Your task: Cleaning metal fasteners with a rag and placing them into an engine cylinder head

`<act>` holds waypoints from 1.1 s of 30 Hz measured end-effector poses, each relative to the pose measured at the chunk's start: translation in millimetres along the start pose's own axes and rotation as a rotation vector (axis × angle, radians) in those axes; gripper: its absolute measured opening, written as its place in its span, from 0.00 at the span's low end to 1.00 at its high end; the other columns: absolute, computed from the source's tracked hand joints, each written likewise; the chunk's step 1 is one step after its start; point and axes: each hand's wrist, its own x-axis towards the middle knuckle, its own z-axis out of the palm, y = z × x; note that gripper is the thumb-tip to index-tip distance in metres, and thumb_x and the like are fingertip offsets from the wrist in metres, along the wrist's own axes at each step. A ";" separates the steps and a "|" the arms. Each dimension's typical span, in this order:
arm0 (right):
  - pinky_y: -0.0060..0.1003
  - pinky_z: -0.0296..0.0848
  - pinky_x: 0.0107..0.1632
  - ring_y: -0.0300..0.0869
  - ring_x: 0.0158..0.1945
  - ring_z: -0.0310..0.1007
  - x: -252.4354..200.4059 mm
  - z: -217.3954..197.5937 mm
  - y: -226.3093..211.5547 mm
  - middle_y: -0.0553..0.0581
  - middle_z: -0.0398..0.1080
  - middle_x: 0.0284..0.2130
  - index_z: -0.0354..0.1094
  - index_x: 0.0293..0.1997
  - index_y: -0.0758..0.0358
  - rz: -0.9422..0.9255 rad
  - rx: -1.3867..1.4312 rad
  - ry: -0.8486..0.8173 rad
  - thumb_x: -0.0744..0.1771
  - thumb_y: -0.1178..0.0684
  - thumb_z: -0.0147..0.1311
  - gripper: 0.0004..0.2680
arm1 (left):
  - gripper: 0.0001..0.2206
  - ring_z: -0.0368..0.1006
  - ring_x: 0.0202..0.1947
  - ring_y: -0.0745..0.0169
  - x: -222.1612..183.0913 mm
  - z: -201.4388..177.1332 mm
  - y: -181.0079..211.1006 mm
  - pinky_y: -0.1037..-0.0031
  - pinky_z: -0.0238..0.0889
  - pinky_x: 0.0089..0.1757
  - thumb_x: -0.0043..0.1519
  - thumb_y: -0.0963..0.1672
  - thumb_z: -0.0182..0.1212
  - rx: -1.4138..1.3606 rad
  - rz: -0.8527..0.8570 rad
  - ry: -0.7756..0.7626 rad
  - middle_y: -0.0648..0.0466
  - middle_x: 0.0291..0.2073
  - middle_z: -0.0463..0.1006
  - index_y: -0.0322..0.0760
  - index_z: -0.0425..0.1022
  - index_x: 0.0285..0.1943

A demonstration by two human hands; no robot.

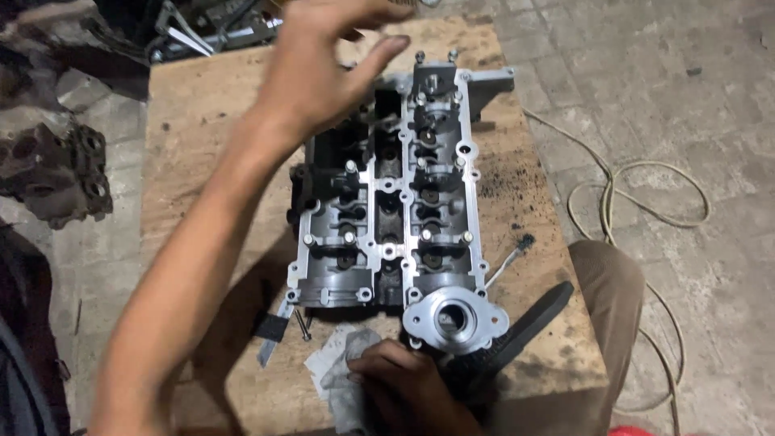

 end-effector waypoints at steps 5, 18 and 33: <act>0.35 0.78 0.42 0.45 0.39 0.80 -10.1 12.9 4.6 0.53 0.77 0.43 0.72 0.49 0.56 -0.029 -0.340 0.278 0.64 0.59 0.60 0.11 | 0.11 0.77 0.46 0.50 -71.9 -76.8 86.5 0.68 0.68 0.47 0.69 0.32 0.70 0.039 0.029 0.046 0.37 0.54 0.82 0.16 0.80 0.58; 0.39 0.74 0.48 0.50 0.44 0.74 -4.4 35.5 -26.8 0.64 0.72 0.44 0.73 0.46 0.69 -0.002 -0.544 0.462 0.61 0.62 0.64 0.11 | 0.10 0.77 0.35 0.62 -289.4 -57.6 153.7 0.76 0.68 0.40 0.55 0.38 0.72 0.007 -0.803 0.212 0.50 0.37 0.84 0.30 0.83 0.45; 0.45 0.73 0.32 0.55 0.28 0.77 51.5 58.2 -13.9 0.57 0.74 0.21 0.78 0.38 0.57 0.084 -0.812 0.332 0.66 0.54 0.64 0.02 | 0.09 0.72 0.39 0.43 -320.5 8.9 110.8 0.56 0.65 0.43 0.58 0.44 0.70 0.178 -0.653 0.103 0.47 0.35 0.78 0.38 0.83 0.46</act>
